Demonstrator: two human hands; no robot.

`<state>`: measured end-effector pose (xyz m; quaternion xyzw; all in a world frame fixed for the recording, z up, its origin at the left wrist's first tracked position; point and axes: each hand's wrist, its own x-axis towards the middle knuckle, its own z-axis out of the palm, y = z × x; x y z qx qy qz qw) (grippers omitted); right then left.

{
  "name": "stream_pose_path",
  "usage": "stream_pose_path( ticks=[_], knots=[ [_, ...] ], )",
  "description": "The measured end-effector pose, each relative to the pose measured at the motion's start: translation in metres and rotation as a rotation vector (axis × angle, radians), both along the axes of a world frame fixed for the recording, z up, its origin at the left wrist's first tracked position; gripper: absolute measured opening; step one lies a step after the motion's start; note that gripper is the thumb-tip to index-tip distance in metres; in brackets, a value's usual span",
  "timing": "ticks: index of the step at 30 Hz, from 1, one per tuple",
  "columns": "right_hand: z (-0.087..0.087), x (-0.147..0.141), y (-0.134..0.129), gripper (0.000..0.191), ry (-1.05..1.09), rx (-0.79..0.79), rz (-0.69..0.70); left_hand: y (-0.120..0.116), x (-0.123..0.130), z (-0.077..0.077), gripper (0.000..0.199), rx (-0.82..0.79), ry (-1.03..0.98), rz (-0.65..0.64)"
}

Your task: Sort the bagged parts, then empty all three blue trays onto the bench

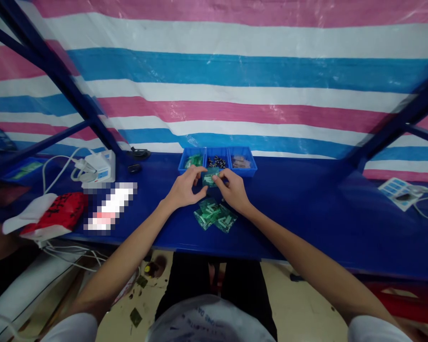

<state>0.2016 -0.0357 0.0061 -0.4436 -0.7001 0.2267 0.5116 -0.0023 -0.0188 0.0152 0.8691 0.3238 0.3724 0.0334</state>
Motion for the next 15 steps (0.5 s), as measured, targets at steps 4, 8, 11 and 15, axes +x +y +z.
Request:
stream_pose_path(
  ticks=[4, 8, 11, 15],
  knots=[
    [-0.001, 0.000, 0.001, 0.032, 0.072, -0.022, 0.078, 0.002, 0.000, -0.002, 0.047, 0.022, 0.036, 0.014],
    [0.002, 0.000, 0.000, 0.033, 0.075, -0.032, 0.157, 0.004, -0.003, 0.000, 0.051, 0.013, 0.094, -0.014],
    [0.006, 0.000, -0.003, 0.035, 0.107, -0.061, 0.225, 0.002, -0.002, 0.002, 0.054, 0.018, 0.139, -0.045],
    [0.011, 0.002, -0.002, 0.038, 0.149, -0.116, 0.229, 0.001, 0.000, 0.003, 0.039, 0.047, 0.127, -0.052]
  ],
)
